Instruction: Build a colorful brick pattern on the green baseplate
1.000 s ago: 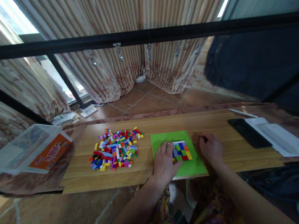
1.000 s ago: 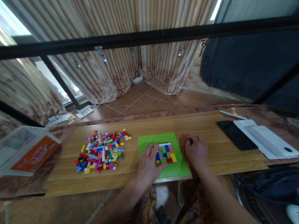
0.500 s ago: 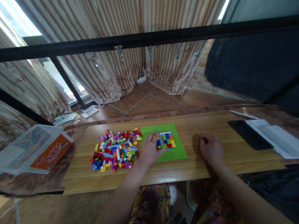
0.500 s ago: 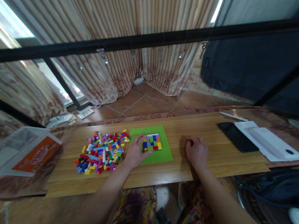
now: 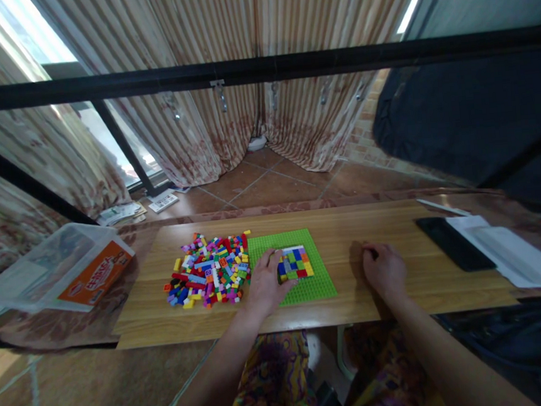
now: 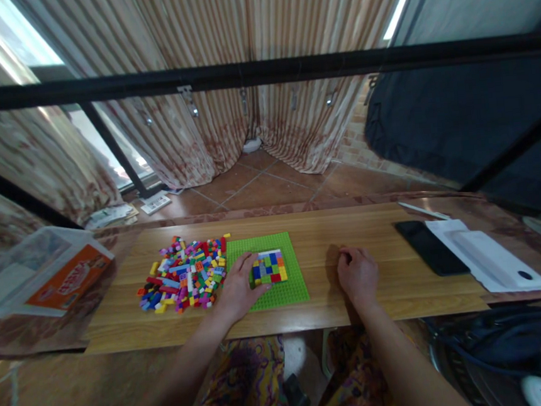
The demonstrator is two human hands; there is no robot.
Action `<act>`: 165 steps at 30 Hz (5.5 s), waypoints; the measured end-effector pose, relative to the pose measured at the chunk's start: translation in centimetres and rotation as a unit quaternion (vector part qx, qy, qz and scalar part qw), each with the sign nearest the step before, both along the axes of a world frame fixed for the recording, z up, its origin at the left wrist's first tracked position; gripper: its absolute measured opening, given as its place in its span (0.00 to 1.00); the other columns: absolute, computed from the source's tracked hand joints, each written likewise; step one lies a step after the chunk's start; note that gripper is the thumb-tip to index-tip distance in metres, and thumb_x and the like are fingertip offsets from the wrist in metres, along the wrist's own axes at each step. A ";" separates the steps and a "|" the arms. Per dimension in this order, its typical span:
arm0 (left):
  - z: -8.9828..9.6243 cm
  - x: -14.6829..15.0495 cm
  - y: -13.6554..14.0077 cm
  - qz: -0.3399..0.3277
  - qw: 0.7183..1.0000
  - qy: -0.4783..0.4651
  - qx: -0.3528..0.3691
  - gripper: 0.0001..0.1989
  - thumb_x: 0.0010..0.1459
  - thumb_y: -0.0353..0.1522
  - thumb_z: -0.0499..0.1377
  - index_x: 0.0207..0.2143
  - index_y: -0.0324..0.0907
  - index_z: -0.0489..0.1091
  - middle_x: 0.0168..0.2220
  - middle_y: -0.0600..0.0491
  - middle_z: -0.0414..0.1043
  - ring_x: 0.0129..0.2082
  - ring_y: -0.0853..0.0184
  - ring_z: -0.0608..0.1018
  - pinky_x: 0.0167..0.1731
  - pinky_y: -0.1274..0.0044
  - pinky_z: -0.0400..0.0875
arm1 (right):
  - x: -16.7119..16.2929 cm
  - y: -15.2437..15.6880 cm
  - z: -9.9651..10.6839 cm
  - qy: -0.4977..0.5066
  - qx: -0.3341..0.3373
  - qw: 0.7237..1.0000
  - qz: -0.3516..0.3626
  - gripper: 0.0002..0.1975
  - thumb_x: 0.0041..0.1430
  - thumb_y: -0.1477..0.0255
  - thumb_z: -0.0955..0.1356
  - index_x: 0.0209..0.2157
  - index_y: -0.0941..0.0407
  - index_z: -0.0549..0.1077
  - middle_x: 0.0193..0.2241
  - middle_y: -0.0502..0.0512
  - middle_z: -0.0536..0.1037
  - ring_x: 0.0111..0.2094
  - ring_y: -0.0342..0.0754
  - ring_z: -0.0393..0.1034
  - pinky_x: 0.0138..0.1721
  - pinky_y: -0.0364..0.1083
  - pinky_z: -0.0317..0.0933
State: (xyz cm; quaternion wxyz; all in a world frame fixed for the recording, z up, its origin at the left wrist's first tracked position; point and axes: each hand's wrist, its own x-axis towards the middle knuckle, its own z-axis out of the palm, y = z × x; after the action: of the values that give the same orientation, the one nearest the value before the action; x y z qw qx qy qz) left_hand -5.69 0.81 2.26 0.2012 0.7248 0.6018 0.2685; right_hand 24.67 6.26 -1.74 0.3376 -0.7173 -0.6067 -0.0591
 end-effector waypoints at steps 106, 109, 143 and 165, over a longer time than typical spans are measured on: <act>2.4 -6.1 1.4 0.199 0.965 -0.158 0.063 0.09 0.58 0.36 0.54 0.35 0.42 0.70 0.30 0.52 0.76 0.29 0.65 0.77 0.31 0.76 0.69 | 0.0 0.1 0.0 0.005 0.000 1.000 -0.001 0.16 0.58 0.69 0.60 0.34 0.59 0.78 0.32 0.61 0.77 0.34 0.52 0.69 0.37 0.48 0.60; 2.7 -3.8 1.0 0.154 0.970 -0.184 0.023 0.08 0.60 0.36 0.54 0.32 0.42 0.70 0.25 0.55 0.74 0.26 0.67 0.76 0.29 0.77 0.68 | 0.0 0.1 0.0 0.006 0.002 1.000 -0.003 0.16 0.58 0.69 0.61 0.34 0.59 0.78 0.32 0.61 0.77 0.34 0.52 0.69 0.37 0.48 0.60; 3.8 4.0 2.3 0.091 0.990 0.065 -0.084 0.10 0.59 0.29 0.56 0.40 0.42 0.76 0.33 0.48 0.80 0.33 0.63 0.80 0.33 0.76 0.67 | -0.5 -0.1 0.7 0.033 -0.026 0.999 -0.018 0.16 0.57 0.69 0.60 0.35 0.59 0.78 0.33 0.61 0.76 0.34 0.51 0.67 0.38 0.49 0.59; 3.4 3.5 2.3 0.072 0.992 -0.026 -0.097 0.06 0.56 0.30 0.62 0.38 0.39 0.76 0.32 0.49 0.80 0.31 0.65 0.80 0.34 0.76 0.69 | -0.5 -0.1 0.6 0.029 -0.014 0.999 -0.010 0.16 0.58 0.69 0.60 0.35 0.59 0.78 0.33 0.61 0.76 0.35 0.52 0.67 0.39 0.49 0.59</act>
State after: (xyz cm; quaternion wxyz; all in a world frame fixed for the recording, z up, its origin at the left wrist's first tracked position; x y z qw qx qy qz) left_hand -2.16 3.11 5.62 0.2668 0.6492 0.6702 0.2415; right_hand 24.18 6.18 -1.16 0.3442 -0.7296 -0.5900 -0.0330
